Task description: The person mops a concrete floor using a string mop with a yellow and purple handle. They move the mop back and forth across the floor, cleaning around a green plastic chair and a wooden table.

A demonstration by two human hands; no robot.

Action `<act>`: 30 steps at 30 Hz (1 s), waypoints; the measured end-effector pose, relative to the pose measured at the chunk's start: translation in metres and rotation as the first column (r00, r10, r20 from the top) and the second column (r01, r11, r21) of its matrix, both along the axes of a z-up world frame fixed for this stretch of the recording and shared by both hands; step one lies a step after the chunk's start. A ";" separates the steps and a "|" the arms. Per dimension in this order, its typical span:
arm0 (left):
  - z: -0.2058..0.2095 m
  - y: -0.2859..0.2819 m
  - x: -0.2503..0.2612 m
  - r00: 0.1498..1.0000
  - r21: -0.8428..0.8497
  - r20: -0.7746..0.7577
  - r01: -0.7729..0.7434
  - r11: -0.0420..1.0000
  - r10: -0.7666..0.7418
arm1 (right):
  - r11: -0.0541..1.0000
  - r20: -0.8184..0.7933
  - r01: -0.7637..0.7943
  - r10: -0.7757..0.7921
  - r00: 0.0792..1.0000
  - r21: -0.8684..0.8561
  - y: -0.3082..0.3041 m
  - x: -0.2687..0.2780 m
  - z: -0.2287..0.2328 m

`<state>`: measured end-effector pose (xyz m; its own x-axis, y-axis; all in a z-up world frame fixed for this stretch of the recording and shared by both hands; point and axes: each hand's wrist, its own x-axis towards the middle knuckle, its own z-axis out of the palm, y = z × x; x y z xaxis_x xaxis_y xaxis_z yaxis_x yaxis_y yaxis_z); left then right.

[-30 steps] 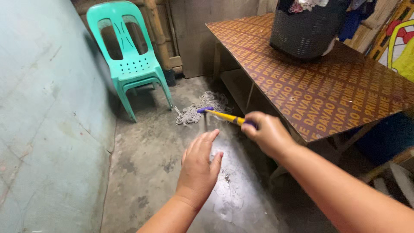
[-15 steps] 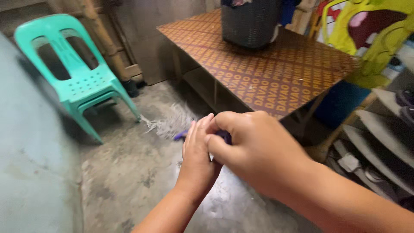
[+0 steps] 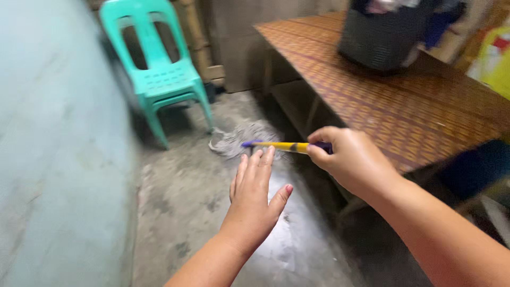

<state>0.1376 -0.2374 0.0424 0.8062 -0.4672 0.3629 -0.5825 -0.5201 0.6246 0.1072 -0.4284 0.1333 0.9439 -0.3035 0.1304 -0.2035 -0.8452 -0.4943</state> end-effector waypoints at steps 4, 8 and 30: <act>0.007 0.036 0.007 0.989 0.118 -0.081 -0.115 0.986 0.125 | 0.997 -0.170 0.027 -0.014 0.985 0.072 0.006 0.044 -0.061; 0.014 0.048 0.015 0.966 0.235 -0.162 -0.162 0.958 0.203 | 0.997 -0.321 0.056 -0.035 0.947 0.057 0.022 0.050 -0.093; 0.029 -0.032 0.055 0.961 0.334 -0.276 0.102 0.937 -0.006 | 0.985 -0.361 0.140 -0.166 0.918 -0.097 0.022 -0.031 0.079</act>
